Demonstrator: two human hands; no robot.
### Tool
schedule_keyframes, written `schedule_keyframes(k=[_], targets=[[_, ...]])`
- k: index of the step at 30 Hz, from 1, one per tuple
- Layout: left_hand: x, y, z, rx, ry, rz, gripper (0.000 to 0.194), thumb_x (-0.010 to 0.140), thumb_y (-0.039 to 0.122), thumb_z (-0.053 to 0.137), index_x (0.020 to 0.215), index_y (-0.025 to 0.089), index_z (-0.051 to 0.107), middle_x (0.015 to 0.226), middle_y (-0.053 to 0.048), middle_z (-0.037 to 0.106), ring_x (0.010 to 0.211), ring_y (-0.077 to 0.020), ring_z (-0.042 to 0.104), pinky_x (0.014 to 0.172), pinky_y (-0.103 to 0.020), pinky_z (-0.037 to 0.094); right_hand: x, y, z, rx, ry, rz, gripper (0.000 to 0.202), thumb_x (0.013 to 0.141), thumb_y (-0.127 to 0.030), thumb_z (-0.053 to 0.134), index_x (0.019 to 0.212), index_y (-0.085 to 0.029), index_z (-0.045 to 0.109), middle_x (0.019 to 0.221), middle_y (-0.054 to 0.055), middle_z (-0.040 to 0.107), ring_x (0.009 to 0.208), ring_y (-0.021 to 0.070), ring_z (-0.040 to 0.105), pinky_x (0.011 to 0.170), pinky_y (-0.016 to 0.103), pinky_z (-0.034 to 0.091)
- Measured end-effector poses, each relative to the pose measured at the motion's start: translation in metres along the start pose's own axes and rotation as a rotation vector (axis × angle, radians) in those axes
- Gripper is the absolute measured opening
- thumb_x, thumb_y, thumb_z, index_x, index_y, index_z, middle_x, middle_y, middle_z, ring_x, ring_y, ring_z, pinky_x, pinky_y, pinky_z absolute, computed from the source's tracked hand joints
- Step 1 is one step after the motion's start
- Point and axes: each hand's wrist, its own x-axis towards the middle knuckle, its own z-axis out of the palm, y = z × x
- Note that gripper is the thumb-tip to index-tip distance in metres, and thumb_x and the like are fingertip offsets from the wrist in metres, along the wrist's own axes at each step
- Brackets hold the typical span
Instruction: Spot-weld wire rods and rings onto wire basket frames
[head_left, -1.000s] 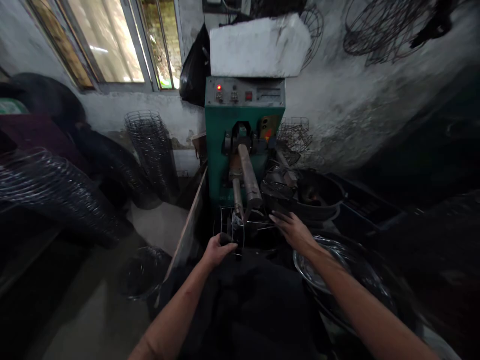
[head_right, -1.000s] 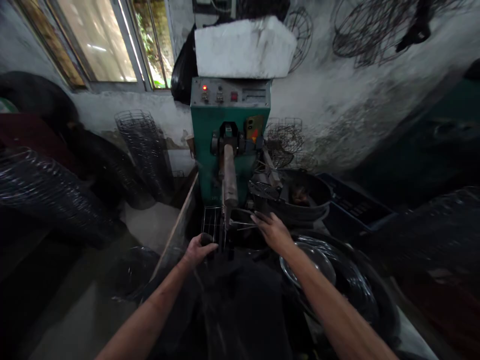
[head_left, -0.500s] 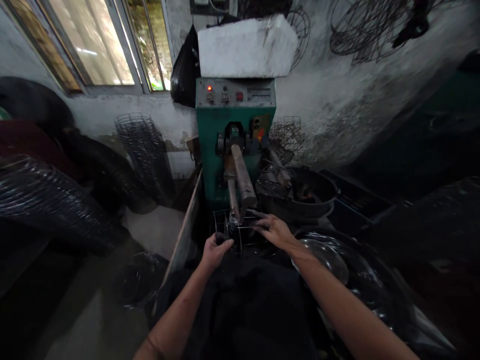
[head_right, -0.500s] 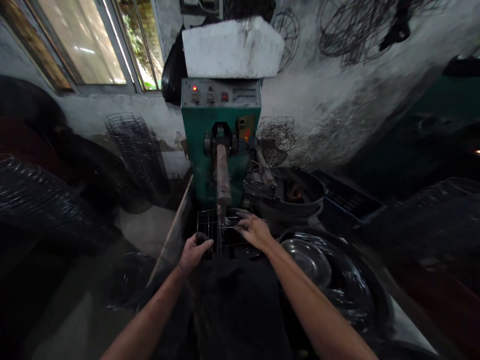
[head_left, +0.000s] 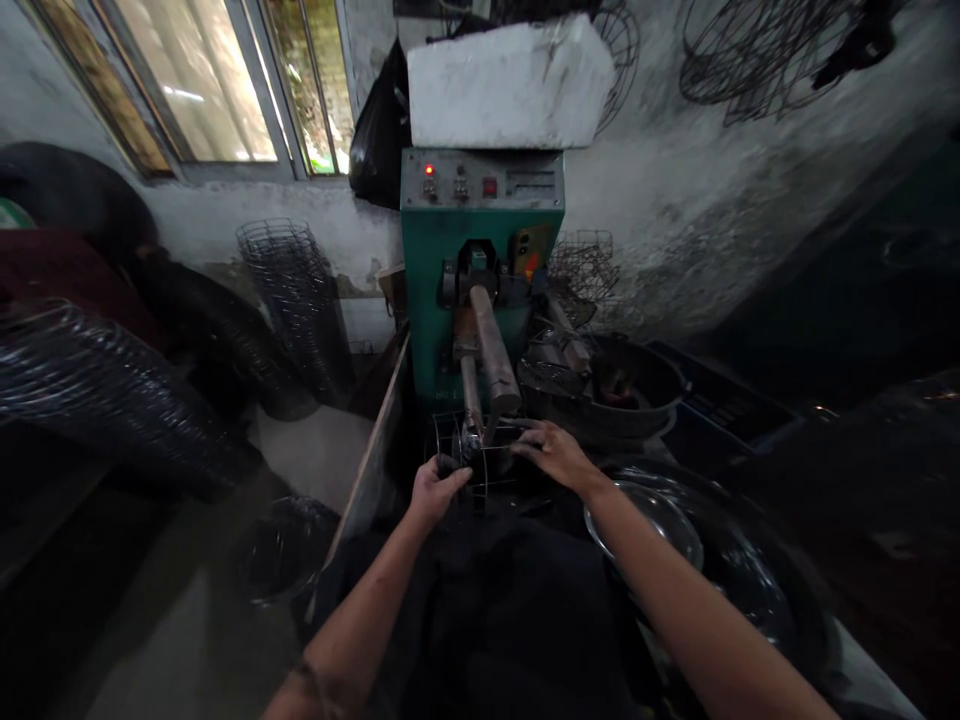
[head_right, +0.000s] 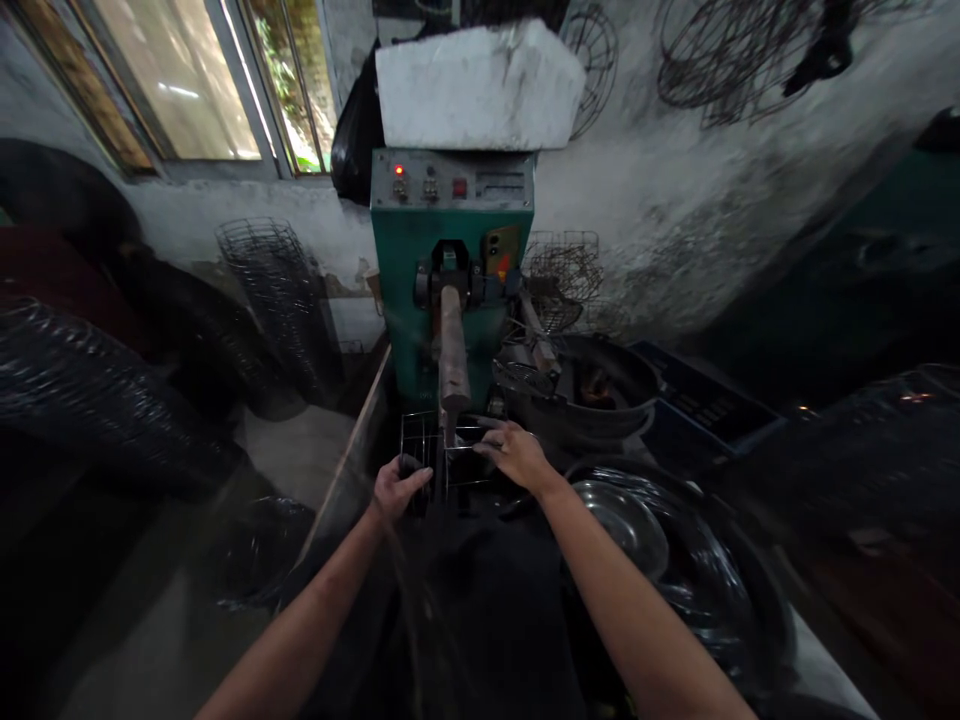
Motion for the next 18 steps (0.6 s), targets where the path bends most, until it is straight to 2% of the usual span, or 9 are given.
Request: schedule_keyframes(k=[7, 13, 18], targets=[[0.009, -0.006, -0.001, 0.028, -0.007, 0.073, 0.037, 0.058, 0.045, 0.077, 0.060, 0.015, 0.057, 0.051, 0.002, 0.059, 0.049, -0.0095, 0.050, 0.051, -0.022, 0.040, 0.005, 0.009, 0.003, 0.036, -0.025, -0.011, 0.023, 0.083, -0.041, 0.058, 0.078, -0.024, 0.072, 0.110, 0.004, 0.067, 0.104, 0.0231, 0.060, 0.092, 0.038, 0.046], [0.012, -0.004, 0.000, 0.015, -0.011, 0.055, 0.035, 0.059, 0.043, 0.077, 0.059, 0.015, 0.055, 0.051, 0.003, 0.058, 0.049, -0.0089, 0.048, 0.049, -0.021, 0.039, 0.007, 0.015, 0.006, 0.044, 0.007, -0.020, 0.023, 0.084, -0.040, 0.057, 0.080, -0.022, 0.072, 0.108, 0.007, 0.068, 0.103, 0.0243, 0.060, 0.091, 0.039, 0.046], [0.014, -0.006, 0.001, 0.017, -0.008, 0.062, 0.035, 0.059, 0.042, 0.077, 0.059, 0.015, 0.055, 0.052, 0.002, 0.058, 0.050, -0.0089, 0.049, 0.050, -0.021, 0.040, 0.007, 0.016, 0.003, 0.053, 0.010, -0.051, 0.023, 0.084, -0.040, 0.057, 0.080, -0.023, 0.071, 0.100, 0.006, 0.069, 0.099, 0.0234, 0.062, 0.089, 0.037, 0.047]])
